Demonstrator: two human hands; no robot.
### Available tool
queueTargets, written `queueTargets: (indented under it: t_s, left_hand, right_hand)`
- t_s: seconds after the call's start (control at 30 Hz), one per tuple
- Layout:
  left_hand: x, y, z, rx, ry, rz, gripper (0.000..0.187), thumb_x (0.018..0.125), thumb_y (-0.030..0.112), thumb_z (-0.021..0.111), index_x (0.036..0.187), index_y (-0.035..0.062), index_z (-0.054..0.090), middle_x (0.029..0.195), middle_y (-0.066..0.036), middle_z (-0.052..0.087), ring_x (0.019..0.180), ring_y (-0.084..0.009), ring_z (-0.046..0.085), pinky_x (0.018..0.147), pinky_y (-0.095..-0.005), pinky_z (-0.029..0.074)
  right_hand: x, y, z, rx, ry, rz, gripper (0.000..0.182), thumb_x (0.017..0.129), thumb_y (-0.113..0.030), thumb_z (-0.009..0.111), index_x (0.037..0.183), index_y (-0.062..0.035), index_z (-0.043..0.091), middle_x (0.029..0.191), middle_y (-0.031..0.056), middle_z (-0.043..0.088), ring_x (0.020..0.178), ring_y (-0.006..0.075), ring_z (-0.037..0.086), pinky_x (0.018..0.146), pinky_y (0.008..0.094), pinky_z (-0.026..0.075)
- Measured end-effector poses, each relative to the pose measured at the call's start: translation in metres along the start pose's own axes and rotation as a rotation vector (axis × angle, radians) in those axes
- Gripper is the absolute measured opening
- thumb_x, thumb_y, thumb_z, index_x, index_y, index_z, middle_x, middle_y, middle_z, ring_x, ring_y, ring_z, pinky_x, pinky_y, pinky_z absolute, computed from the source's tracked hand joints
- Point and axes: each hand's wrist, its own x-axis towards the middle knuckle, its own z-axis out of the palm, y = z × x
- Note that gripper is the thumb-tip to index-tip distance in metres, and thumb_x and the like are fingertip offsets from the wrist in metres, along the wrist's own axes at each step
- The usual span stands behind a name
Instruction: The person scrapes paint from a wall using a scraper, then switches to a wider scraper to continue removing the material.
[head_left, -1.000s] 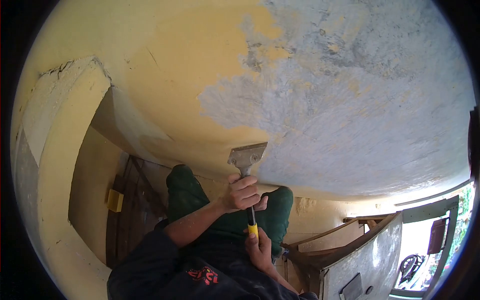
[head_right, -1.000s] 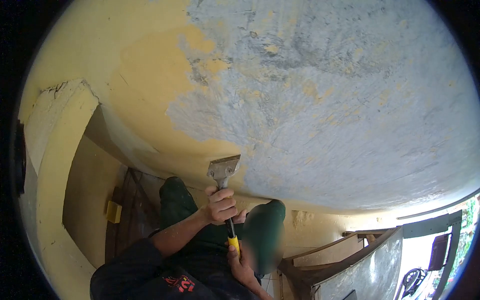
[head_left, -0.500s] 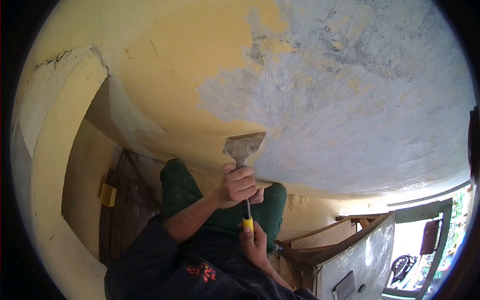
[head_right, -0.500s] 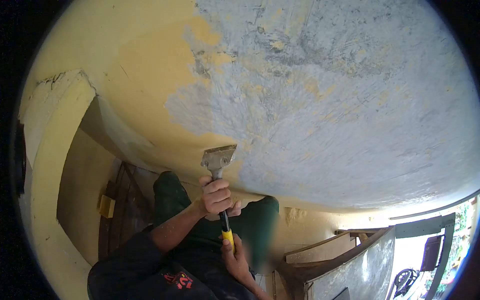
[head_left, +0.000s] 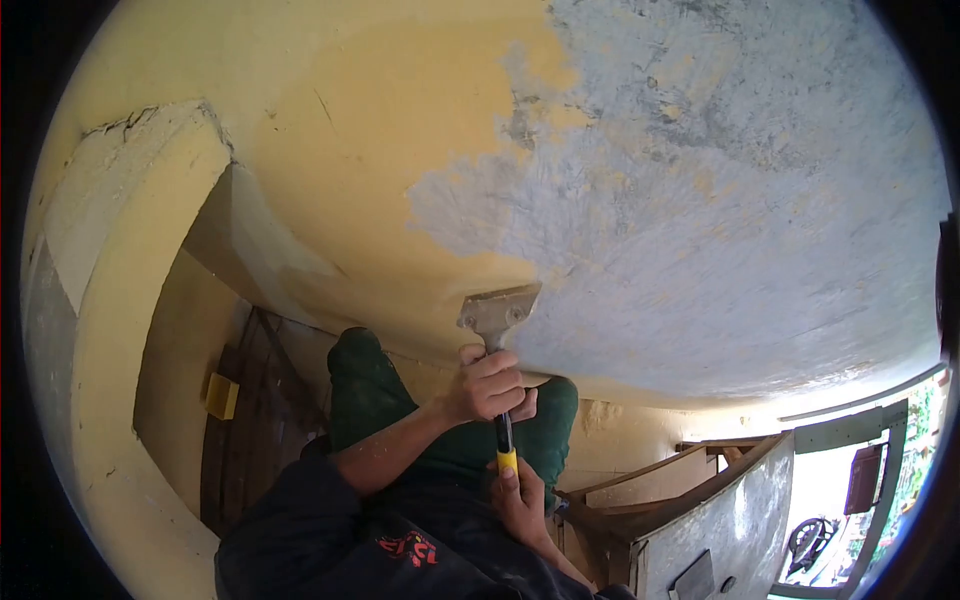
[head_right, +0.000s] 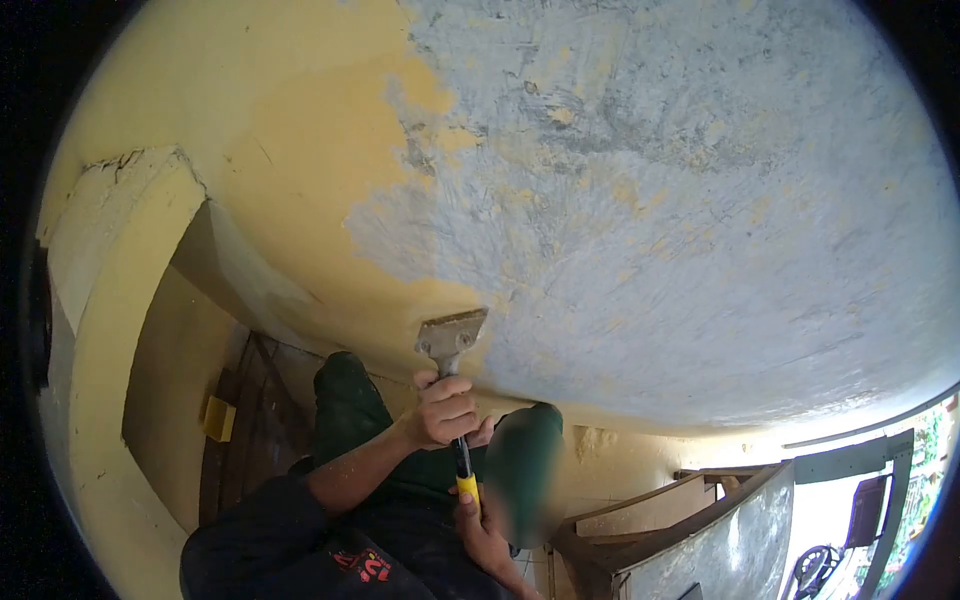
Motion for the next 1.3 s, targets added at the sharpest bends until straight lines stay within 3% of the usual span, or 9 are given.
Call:
queueTargets:
  t_s: [0.1,0.4,0.47,0.67,0.9,0.97,1.3]
  left_hand:
    - [0.009,0.0,-0.006,-0.002,-0.064,0.002,0.037,0.07,0.018,0.075,0.054,0.018,0.041,0.062,0.005,0.046,0.08,-0.0156,0.059,0.072,-0.0364,0.027]
    - [0.015,-0.004,-0.005,0.011,0.047,0.035,0.037,0.07,0.017,0.075,0.054,0.0171,0.042,0.06,0.004,0.044,0.079,-0.0167,0.059,0.07,-0.0372,0.027]
    - [0.025,-0.006,-0.012,0.031,0.017,0.039,0.03,0.071,0.014,0.073,0.057,0.0178,0.048,0.064,0.006,0.048,0.08,-0.0123,0.061,0.068,-0.0331,0.028]
    - [0.026,-0.006,-0.012,0.033,0.008,0.032,0.027,0.072,0.015,0.073,0.058,0.0185,0.049,0.065,0.006,0.049,0.082,-0.0121,0.06,0.07,-0.0336,0.03]
    - [0.024,0.002,-0.013,0.037,-0.032,0.026,0.03,0.073,0.015,0.073,0.058,0.0179,0.047,0.066,0.006,0.049,0.083,-0.0123,0.061,0.07,-0.0334,0.03]
    - [0.026,-0.005,-0.014,0.022,-0.029,0.042,0.031,0.073,0.015,0.073,0.058,0.0177,0.046,0.066,0.006,0.049,0.082,-0.0123,0.061,0.071,-0.0331,0.03]
    - [0.031,-0.006,-0.014,0.046,0.011,0.05,0.031,0.072,0.015,0.073,0.058,0.0183,0.045,0.064,0.006,0.048,0.081,-0.0122,0.061,0.07,-0.0331,0.03]
  right_hand:
    - [-0.002,-0.004,0.001,-0.008,0.006,-0.003,0.041,0.105,-0.038,0.051,0.109,0.0013,0.061,0.068,-0.0056,0.049,0.058,0.0023,0.043,0.053,0.0211,0.035]
    - [0.003,-0.01,0.0,-0.028,-0.04,0.006,0.043,0.105,-0.041,0.052,0.108,0.0012,0.06,0.068,-0.005,0.049,0.06,0.0023,0.043,0.053,0.021,0.034]
    - [0.004,-0.014,0.002,-0.004,-0.018,-0.015,0.043,0.105,-0.041,0.051,0.108,0.0011,0.06,0.068,-0.0051,0.049,0.059,0.0023,0.043,0.053,0.0207,0.034]
    - [0.005,-0.018,0.005,0.051,-0.047,0.006,0.044,0.105,-0.041,0.05,0.11,0.0016,0.059,0.067,-0.0062,0.046,0.058,0.002,0.041,0.053,0.0204,0.032]
    - [0.0,-0.012,0.004,0.093,-0.044,0.009,0.043,0.105,-0.041,0.051,0.111,0.0012,0.058,0.068,-0.0061,0.046,0.057,0.0018,0.04,0.052,0.0202,0.031]
    - [0.002,-0.006,0.007,0.084,-0.066,0.005,0.043,0.106,-0.042,0.049,0.114,0.0002,0.054,0.065,-0.0054,0.041,0.051,0.0028,0.034,0.047,0.0205,0.028]
    - [0.004,-0.01,0.004,-0.028,-0.043,-0.066,0.043,0.106,-0.041,0.049,0.112,0.0009,0.055,0.065,-0.0053,0.042,0.053,0.0026,0.036,0.047,0.0208,0.028]
